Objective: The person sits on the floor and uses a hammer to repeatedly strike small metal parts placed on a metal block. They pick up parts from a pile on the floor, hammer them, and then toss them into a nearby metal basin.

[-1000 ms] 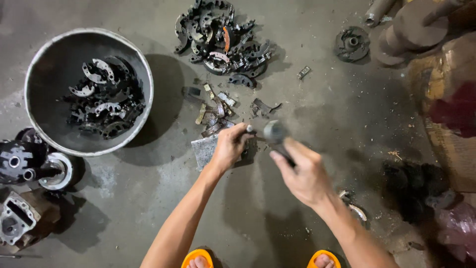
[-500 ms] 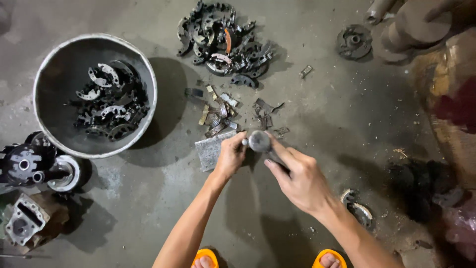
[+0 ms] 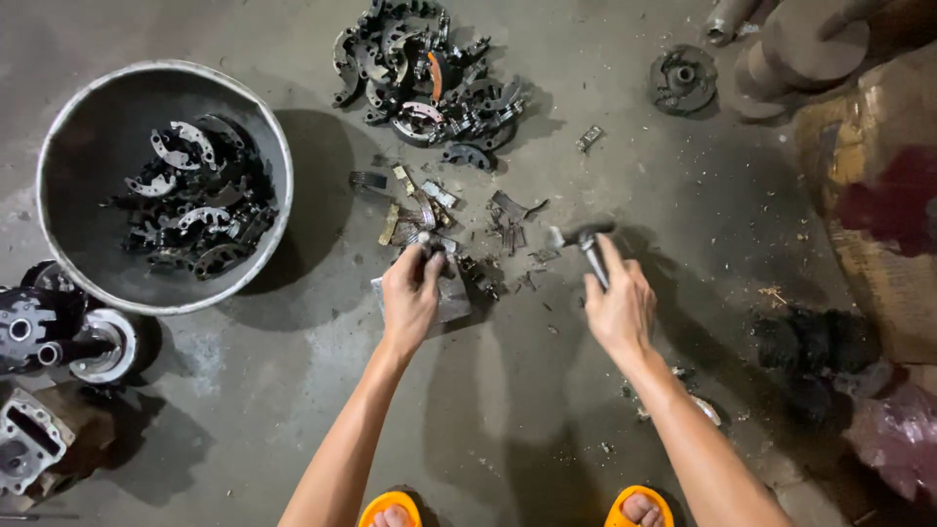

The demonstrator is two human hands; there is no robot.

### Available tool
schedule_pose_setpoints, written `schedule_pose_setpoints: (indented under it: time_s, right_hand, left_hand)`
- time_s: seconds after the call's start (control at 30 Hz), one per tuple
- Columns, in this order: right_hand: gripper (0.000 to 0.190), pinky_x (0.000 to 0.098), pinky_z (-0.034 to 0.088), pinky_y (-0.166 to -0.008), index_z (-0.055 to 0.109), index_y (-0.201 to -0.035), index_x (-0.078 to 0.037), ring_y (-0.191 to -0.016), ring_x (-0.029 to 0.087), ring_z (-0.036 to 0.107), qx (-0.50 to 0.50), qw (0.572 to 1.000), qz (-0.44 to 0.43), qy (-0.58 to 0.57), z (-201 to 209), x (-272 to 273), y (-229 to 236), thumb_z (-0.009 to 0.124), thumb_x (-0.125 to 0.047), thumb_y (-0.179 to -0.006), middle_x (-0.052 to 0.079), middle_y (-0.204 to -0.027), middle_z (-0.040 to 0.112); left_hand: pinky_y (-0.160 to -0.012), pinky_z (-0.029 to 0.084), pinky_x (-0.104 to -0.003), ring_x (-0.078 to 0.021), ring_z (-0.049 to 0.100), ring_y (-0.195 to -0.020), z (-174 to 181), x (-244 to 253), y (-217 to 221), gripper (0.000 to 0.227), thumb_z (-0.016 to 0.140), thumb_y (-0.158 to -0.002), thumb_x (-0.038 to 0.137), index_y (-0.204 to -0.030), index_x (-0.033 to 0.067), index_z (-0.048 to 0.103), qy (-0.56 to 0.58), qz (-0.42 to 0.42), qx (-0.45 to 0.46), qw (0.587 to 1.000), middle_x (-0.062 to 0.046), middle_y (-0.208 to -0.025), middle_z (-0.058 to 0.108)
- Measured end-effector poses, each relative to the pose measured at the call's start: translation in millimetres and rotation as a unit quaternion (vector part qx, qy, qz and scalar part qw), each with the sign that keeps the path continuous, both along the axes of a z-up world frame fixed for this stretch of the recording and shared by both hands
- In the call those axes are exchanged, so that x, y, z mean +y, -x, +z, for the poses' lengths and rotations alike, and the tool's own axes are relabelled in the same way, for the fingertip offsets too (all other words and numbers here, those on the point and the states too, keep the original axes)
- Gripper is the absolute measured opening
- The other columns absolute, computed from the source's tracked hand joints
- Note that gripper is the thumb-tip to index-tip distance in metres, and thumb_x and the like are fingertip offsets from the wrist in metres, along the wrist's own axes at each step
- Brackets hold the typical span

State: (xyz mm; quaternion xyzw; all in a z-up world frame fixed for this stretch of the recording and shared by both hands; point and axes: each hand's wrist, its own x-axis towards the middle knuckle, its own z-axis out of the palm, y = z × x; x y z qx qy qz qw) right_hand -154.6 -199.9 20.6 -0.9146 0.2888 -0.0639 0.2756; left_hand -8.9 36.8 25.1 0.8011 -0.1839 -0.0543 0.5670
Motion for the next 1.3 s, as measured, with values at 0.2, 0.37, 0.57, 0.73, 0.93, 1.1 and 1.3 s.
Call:
schedule_pose_setpoints:
  time_s: [0.2, 0.37, 0.57, 0.73, 0.93, 1.1, 1.3]
  right_hand:
    - [0.05, 0.0585, 0.051, -0.085, 0.062, -0.128, -0.012, -0.114, 0.042, 0.058, 0.08, 0.979, 0.011, 0.189, -41.7, 26.1, -7.0, 0.077, -0.021, -0.081, 0.02, -0.127, 0.056]
    - [0.054, 0.0516, 0.053, -0.089, 0.06, -0.128, -0.003, -0.114, 0.04, 0.061, 0.076, 0.982, 0.174, 0.014, -109.2, 74.7, -28.6, 0.078, -0.029, -0.084, 0.017, -0.118, 0.058]
    - [0.023, 0.0409, 0.057, -0.086, 0.074, -0.096, -0.011, -0.096, 0.034, 0.071, -0.131, 0.978, 0.132, -0.09, -119.1, 48.9, -54.0, 0.078, -0.027, -0.081, 0.013, -0.092, 0.07]
    - [0.02, 0.0385, 0.06, -0.081, 0.08, -0.1, -0.011, -0.092, 0.029, 0.076, 0.0, 0.981, 0.08, -0.179, -31.2, 54.9, -79.8, 0.076, -0.022, -0.084, 0.013, -0.09, 0.078]
    - [0.029, 0.0459, 0.061, -0.078, 0.078, -0.107, -0.008, -0.094, 0.037, 0.074, 0.031, 0.98, 0.096, -0.172, -63.8, 66.0, -79.6, 0.079, -0.023, -0.083, 0.019, -0.093, 0.076]
    - [0.027, 0.0411, 0.062, -0.078, 0.078, -0.108, -0.014, -0.095, 0.029, 0.075, 0.103, 0.975, 0.071, -0.182, -54.8, 73.2, -61.8, 0.077, -0.022, -0.083, 0.011, -0.092, 0.078]
    - [0.038, 0.0417, 0.061, -0.079, 0.074, -0.123, -0.009, -0.094, 0.035, 0.074, -0.061, 0.961, 0.052, -0.264, -48.0, 36.2, -35.3, 0.071, -0.004, -0.085, 0.019, -0.109, 0.076]
  left_hand:
    - [-0.067, 0.059, -0.037, -0.0261, 0.075, -0.07, 26.3, 20.7, -1.8, 0.01, 0.065, -0.099, 0.005, -0.09, 0.0066, 0.069, 0.011, -0.008, 0.017, 1.0, -0.012, -0.074, 0.073]
    - [-0.066, 0.06, -0.036, -0.023, 0.074, -0.069, 38.4, 23.7, 3.3, 0.008, 0.066, -0.098, 0.002, -0.091, 0.0041, 0.069, 0.052, 0.006, 0.021, 0.998, -0.013, -0.073, 0.073]
    - [-0.065, 0.06, -0.036, -0.027, 0.075, -0.069, 56.8, 46.6, 8.0, 0.006, 0.07, -0.094, -0.001, -0.089, 0.0036, 0.07, 0.057, 0.0, -0.002, 0.998, -0.015, -0.073, 0.071]
    - [-0.066, 0.06, -0.035, -0.0236, 0.074, -0.069, 54.9, 61.9, 7.4, 0.01, 0.068, -0.095, 0.0, -0.087, 0.0049, 0.07, 0.053, 0.014, -0.001, 0.999, -0.012, -0.072, 0.071]
    - [-0.067, 0.059, -0.035, -0.023, 0.073, -0.068, 52.3, 53.1, 8.5, 0.008, 0.07, -0.093, 0.001, -0.088, 0.0062, 0.071, 0.053, 0.008, 0.005, 0.999, -0.01, -0.071, 0.072]
    - [-0.07, 0.059, -0.034, -0.0289, 0.076, -0.075, 38.8, 45.3, 6.2, 0.004, 0.075, -0.092, 0.005, -0.092, 0.0095, 0.075, 0.032, 0.006, -0.023, 0.999, -0.011, -0.077, 0.071]
    - [-0.073, 0.057, -0.037, -0.0161, 0.068, -0.073, 16.3, -1.6, 8.2, 0.014, 0.084, -0.083, 0.007, -0.096, 0.0077, 0.079, 0.099, -0.001, 0.058, 0.993, -0.013, -0.077, 0.074]
